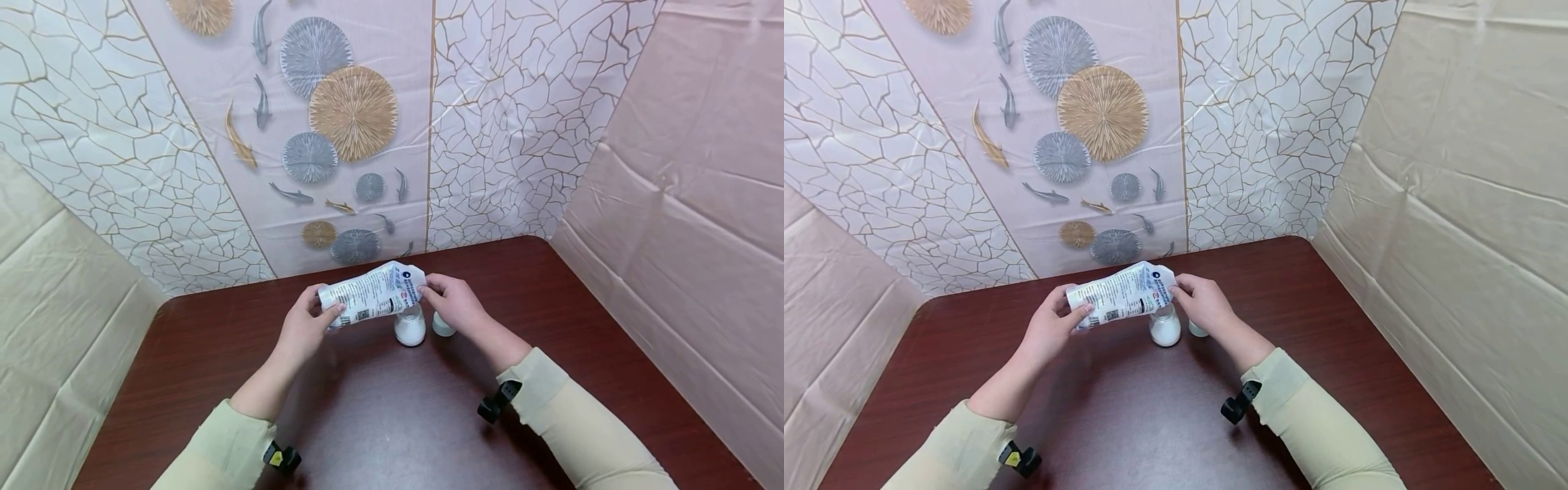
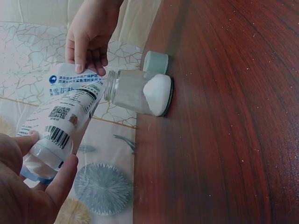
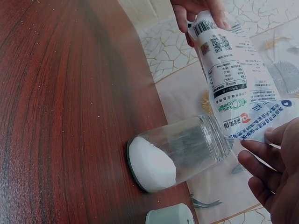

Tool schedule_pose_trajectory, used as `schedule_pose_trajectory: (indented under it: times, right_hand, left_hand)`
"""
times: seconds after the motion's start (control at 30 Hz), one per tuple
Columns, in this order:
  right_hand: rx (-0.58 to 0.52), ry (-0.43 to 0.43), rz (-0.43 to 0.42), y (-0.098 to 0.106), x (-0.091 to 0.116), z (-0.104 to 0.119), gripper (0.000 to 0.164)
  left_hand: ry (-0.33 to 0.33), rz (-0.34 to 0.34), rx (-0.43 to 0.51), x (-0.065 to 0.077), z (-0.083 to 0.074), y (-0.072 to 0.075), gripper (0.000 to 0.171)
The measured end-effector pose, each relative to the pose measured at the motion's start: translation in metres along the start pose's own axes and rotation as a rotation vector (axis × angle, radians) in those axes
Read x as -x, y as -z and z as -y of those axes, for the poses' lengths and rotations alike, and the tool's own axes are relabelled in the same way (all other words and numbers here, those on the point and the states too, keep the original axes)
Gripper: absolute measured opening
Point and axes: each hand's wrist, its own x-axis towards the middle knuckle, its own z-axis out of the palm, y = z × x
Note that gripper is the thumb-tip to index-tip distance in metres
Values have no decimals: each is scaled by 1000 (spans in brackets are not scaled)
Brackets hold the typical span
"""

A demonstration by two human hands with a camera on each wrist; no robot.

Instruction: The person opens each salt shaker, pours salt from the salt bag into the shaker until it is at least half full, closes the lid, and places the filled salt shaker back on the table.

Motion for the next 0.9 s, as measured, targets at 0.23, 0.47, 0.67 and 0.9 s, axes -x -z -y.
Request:
schedule_pose_trajectory:
  times: [0.23,0.47,0.67,0.9]
  right_hand:
    - [-16,-16,8,1,1,-1,15]
    - [-16,-28,8,1,1,-2,15]
    - [-25,-31,14,1,1,-3,16]
    - [-24,-37,20,2,1,-4,15]
  left_hand:
    - [0,7,-10,-2,2,-1,45]
    - [0,12,-5,-2,2,-1,45]
    - [-3,14,-4,-2,2,-2,45]
    - [-4,13,-9,-2,2,-2,44]
